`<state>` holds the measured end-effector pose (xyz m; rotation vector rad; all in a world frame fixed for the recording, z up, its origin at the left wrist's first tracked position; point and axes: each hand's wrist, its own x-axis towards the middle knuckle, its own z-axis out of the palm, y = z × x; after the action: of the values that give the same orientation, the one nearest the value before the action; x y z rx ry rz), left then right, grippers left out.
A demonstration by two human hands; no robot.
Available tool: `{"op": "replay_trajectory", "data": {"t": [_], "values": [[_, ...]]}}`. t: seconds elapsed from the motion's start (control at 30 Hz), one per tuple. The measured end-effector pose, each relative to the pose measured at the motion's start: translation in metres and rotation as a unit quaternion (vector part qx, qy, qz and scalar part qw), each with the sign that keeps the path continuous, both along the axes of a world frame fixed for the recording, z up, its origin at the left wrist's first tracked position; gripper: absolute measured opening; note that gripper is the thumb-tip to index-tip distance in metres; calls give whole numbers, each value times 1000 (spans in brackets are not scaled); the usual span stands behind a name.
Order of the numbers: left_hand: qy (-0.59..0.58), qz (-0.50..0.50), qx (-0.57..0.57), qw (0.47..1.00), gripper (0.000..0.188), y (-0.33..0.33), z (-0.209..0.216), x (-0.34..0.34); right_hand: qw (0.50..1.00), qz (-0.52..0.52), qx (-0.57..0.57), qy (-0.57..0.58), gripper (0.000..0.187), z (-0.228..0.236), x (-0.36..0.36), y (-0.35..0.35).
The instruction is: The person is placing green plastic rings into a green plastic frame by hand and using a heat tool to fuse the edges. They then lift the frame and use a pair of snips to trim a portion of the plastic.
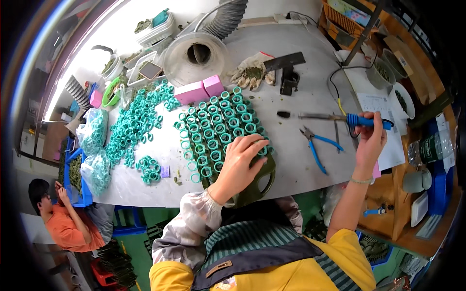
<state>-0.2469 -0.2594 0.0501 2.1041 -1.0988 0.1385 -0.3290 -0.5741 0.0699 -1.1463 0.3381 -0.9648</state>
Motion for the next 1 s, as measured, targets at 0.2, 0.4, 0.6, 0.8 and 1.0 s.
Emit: {"op": "replay_trajectory", "data": {"t": [0.2, 0.4, 0.6, 0.8, 1.0], "values": [[368, -51, 17, 928, 22, 91, 52, -35, 997, 52, 35, -46, 31, 0, 101, -56], [655, 113, -37, 747, 36, 163, 22, -77, 984, 160, 63, 36, 30, -11, 179, -92], [724, 156, -421, 524, 37, 128, -31, -87, 956, 260, 58, 123, 28, -15, 194, -75], [718, 138, -450, 512, 39, 120, -55, -83, 949, 232, 136, 166, 27, -9, 154, -70], [718, 99, -395, 564, 43, 158, -31, -65, 935, 260, -118, 211, 25, 68, 94, -8]]}}
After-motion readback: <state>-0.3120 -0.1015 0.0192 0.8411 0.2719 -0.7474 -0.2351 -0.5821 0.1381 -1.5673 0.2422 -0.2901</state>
